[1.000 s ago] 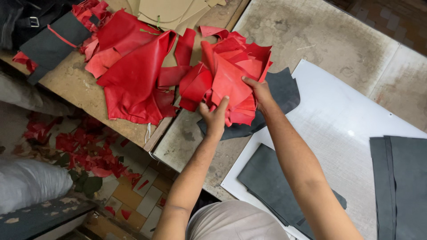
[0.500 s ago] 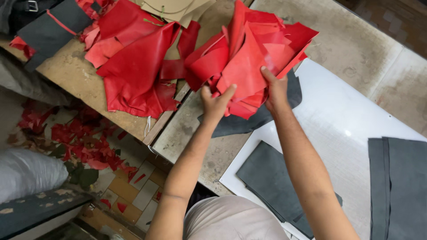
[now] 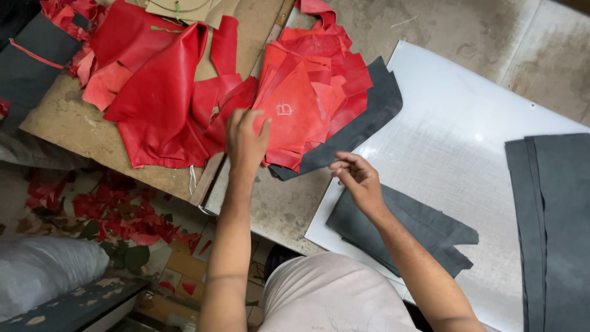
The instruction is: The person sorts and stacks pre-cut red and black material pieces on a worktable. They separate the pieces by color and shape, arranging them into neat piles.
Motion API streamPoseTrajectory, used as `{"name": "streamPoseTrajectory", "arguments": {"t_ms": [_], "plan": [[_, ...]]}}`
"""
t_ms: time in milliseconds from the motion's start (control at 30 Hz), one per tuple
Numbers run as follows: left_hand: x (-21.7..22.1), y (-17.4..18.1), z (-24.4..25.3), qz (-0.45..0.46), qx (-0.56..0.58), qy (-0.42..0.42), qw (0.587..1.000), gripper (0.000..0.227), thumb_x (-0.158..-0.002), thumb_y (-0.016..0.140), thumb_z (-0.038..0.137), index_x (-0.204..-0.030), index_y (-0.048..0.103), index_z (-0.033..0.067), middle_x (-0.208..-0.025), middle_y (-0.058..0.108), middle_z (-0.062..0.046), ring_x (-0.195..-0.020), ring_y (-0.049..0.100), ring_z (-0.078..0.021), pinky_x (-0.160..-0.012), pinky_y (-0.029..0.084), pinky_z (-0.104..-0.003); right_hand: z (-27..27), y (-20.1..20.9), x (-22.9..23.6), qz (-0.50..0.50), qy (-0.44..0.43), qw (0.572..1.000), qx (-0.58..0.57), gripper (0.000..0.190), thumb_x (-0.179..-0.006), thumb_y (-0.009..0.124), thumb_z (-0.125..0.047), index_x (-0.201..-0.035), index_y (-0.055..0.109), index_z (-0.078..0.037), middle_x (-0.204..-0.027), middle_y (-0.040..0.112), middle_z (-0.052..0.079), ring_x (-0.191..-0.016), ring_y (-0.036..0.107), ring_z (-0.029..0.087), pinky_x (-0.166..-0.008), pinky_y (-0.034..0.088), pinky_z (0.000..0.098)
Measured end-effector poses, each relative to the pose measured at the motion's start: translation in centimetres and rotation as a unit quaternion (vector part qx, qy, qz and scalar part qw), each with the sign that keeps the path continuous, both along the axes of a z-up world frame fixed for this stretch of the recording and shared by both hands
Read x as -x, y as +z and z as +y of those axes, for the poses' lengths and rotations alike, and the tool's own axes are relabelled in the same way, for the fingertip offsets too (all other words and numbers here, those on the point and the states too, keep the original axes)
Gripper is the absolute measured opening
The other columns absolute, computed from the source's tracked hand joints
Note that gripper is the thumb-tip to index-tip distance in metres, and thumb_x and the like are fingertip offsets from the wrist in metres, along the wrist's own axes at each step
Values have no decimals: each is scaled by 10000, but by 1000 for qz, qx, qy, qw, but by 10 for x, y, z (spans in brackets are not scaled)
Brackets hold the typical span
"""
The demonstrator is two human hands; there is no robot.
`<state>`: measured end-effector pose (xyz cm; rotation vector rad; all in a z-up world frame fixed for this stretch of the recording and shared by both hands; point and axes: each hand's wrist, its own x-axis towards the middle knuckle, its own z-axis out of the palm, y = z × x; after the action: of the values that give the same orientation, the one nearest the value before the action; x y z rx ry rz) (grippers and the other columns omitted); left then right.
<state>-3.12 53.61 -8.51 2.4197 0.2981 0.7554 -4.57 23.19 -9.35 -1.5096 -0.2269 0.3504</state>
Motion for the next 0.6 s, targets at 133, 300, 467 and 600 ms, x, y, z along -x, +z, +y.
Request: {"name": "streamPoseTrajectory", "arguments": {"t_ms": [133, 300, 467, 600], "plan": [[-56, -8, -8, 99, -55, 27, 993, 490, -741, 878, 274, -1126, 698, 29, -1057, 643, -180, -997, 625, -389, -806, 500, -515, -14, 19, 38, -70, 105, 991, 50, 317, -994, 673, -63, -1309, 655, -29, -1096, 749, 59, -967, 680, 118, -842, 551, 274], [-77, -30, 7, 183, 19, 34, 982, 400, -810, 875, 317, -1085, 714, 76, -1122, 677, -161, -1034, 671, -372, -861, 548, -492, -57, 26, 66, -49, 11, 993, 109, 285, -966, 695, -92, -1245, 696, -37, -1064, 766, 62, -975, 707, 118, -871, 577, 275], [-90, -36, 19, 164, 29, 31, 986, 570, -684, 948, 384, -1078, 688, 64, -1053, 709, -174, -966, 691, -368, -787, 544, -501, -80, 12, 87, -8, -73, 994, 77, 278, -967, 703, -115, -1234, 703, -37, -1070, 761, 78, -1006, 713, 133, -898, 591, 293], [-96, -27, 18, 239, 51, 11, 970, 514, -708, 945, 393, -1056, 716, 91, -994, 750, -117, -936, 720, -329, -804, 560, -486, -84, 4, 101, 10, -87, 993, 82, 267, -967, 699, -114, -1224, 705, -45, -1064, 766, 85, -1005, 719, 131, -900, 599, 293]]}}
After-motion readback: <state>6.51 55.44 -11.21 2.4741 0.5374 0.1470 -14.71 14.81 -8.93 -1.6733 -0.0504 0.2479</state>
